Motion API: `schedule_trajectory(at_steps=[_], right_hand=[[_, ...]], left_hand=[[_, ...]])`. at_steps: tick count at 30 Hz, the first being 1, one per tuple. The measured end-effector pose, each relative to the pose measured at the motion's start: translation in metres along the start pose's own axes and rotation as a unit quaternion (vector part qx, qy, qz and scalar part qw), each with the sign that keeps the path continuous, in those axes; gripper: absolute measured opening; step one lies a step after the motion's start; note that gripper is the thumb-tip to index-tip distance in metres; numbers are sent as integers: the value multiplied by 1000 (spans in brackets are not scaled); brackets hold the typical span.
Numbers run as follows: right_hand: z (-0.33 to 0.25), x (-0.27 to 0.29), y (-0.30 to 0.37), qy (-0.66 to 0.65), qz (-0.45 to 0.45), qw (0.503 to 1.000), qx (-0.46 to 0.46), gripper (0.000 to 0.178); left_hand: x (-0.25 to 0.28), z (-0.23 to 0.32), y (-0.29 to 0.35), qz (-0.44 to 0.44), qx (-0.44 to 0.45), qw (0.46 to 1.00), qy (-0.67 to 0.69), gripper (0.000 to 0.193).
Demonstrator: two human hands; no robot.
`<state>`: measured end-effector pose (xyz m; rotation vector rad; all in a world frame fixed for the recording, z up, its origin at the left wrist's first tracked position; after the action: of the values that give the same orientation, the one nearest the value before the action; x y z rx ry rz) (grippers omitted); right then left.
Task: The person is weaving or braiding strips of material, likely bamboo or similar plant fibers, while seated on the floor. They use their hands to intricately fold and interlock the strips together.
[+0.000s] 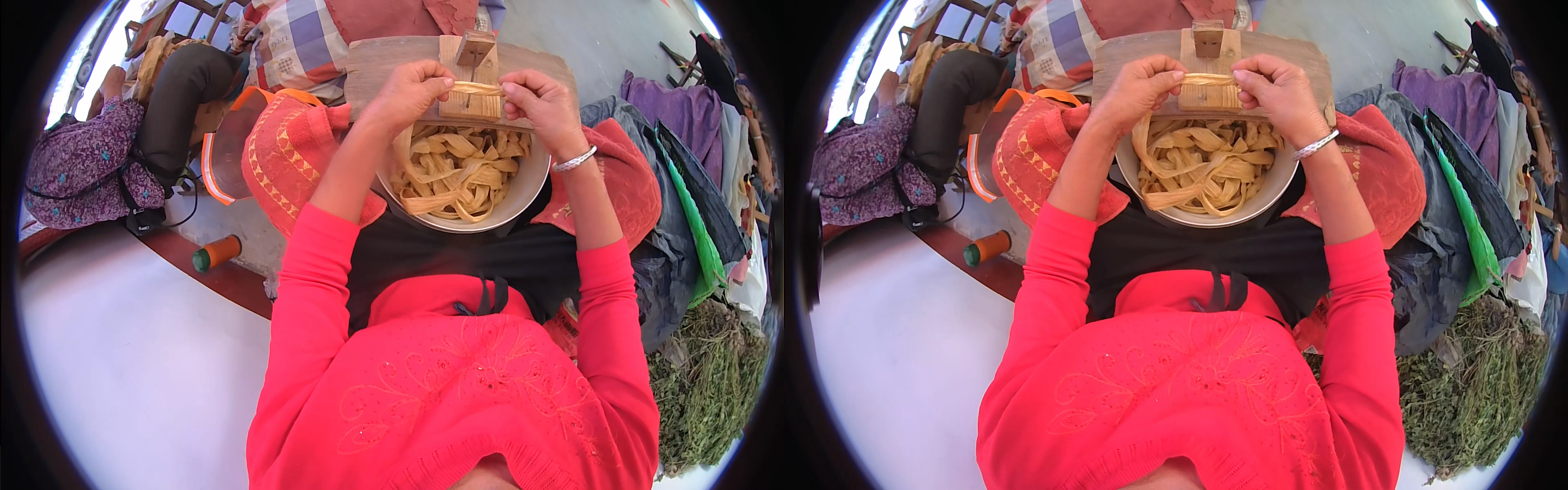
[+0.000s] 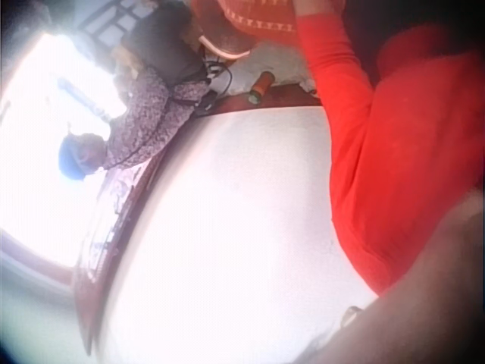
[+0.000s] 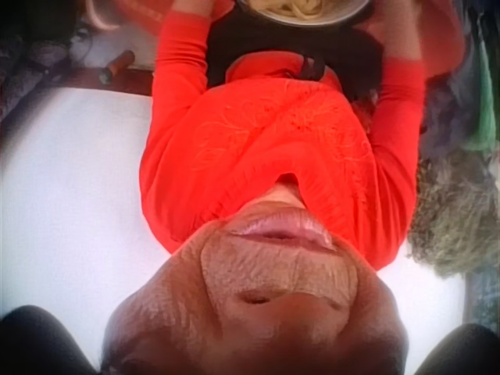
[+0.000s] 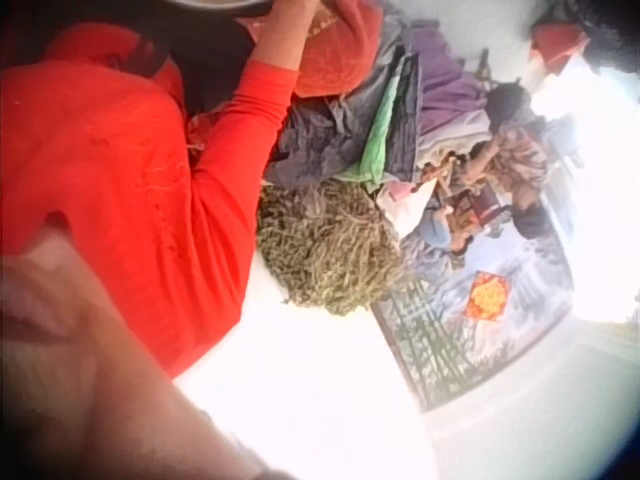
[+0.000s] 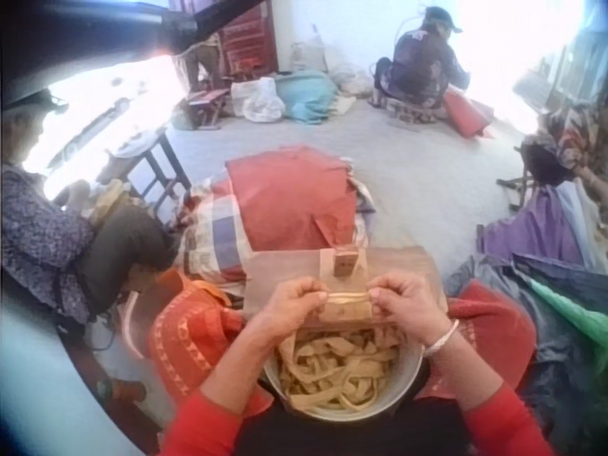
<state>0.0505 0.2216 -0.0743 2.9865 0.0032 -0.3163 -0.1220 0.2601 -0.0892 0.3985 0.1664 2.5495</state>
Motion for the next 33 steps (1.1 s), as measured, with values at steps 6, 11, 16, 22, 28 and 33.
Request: schedule_trajectory(at_steps=[6,11,16,22,28,33], right_hand=[[8,-3,-5,101,20,993,54,10],[-6,-21,8,452,19,864,220,15],[-48,-34,60,449,47,828,333,12],[-56,-56,66,424,71,857,285,23],[-41,-23,68,479,-36,854,200,28],[6,-88,129,-88,-214,956,-181,22]], left_hand=[[8,-21,-17,72,-37,993,-83,13],[16,-7,-14,186,-76,922,-332,13],[13,1,22,187,-35,938,-289,13],[-68,47,52,3,-70,996,54,17],[-60,13,49,-109,-12,986,-129,32],[-82,20,52,-135,-61,987,58,38]])
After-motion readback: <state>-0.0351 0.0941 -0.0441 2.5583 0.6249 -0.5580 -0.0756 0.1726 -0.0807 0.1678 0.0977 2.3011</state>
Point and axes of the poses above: each hand's wrist, its own y-axis away from the middle knuckle, its own x-axis out of the back of the hand, z = x × y, the point moved 10 cm from there along -y, towards the middle knuckle, and after that the axes turned 14 degrees about -y, right-handed, at the moved point
